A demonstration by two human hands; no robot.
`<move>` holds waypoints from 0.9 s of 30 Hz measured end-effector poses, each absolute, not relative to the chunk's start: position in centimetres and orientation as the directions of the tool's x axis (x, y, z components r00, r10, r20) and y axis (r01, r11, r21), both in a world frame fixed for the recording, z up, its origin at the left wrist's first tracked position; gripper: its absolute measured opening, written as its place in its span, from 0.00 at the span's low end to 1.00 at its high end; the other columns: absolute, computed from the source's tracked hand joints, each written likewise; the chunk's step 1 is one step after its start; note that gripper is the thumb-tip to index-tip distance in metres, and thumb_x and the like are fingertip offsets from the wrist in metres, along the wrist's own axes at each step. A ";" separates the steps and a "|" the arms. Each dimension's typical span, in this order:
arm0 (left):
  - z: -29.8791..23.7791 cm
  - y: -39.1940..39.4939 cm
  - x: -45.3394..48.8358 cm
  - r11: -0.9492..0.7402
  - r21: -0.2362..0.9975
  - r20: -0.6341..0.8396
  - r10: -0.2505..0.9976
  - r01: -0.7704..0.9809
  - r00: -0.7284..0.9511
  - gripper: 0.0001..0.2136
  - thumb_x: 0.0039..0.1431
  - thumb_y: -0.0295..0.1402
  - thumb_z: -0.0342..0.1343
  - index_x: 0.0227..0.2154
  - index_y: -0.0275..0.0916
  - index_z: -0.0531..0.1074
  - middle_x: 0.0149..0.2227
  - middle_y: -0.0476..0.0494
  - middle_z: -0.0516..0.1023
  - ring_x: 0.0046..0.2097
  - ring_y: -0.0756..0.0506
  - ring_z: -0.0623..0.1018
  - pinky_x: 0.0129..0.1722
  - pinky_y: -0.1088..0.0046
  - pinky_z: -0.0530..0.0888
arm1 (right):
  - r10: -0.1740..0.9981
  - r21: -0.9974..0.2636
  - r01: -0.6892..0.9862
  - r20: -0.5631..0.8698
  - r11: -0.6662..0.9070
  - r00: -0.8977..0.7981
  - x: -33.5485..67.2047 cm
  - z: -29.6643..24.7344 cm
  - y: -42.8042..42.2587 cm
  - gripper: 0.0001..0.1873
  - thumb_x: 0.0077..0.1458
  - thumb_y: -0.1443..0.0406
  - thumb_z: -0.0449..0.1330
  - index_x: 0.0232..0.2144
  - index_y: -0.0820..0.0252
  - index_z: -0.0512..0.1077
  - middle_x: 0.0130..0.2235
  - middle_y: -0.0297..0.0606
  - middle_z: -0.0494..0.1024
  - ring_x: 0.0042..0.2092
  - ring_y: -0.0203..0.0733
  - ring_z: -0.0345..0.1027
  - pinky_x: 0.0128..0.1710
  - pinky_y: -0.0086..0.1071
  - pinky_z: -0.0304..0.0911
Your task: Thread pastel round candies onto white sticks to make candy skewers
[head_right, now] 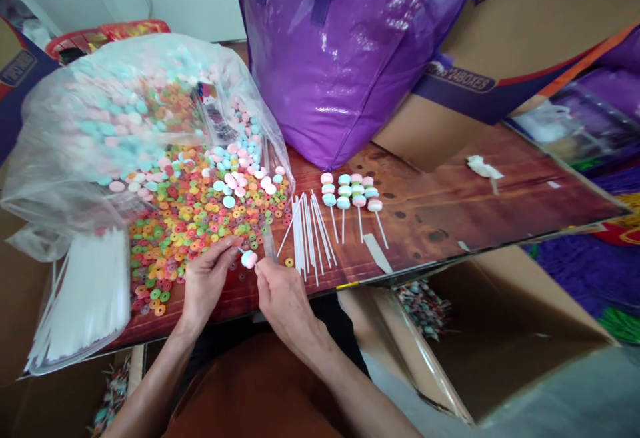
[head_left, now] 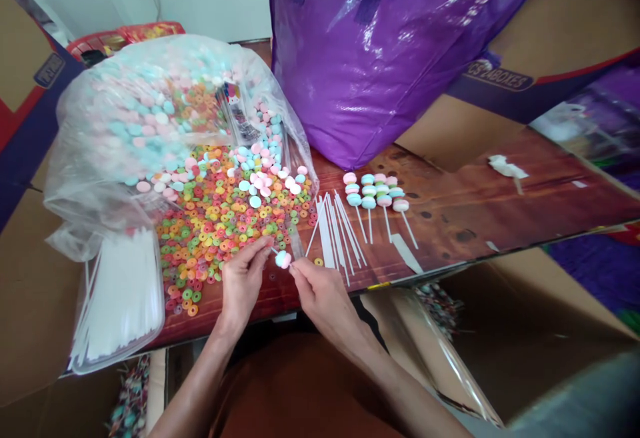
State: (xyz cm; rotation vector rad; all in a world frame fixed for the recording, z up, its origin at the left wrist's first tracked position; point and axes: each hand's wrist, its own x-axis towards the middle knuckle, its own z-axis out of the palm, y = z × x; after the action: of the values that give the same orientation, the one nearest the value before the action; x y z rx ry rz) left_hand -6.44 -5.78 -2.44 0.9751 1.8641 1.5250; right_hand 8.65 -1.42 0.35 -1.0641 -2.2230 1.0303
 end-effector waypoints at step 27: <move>1.4 3.5 -12.7 0.149 0.164 0.154 0.972 0.975 -0.175 0.15 0.59 0.24 0.52 0.44 0.39 0.79 0.44 0.36 0.78 0.47 0.38 0.77 0.46 0.65 0.73 | 0.913 -0.963 0.269 -0.102 0.009 -0.396 7.8 -1.5 1.1 0.19 0.63 0.59 0.53 0.21 0.57 0.64 0.21 0.28 0.66 0.25 0.35 0.60 0.30 0.29 0.54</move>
State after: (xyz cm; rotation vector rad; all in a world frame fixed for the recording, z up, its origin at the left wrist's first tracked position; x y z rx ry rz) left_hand -12.70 3.55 1.43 2.0257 2.3899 0.3574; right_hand 7.83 1.08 -1.52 -1.2181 -1.7060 1.4144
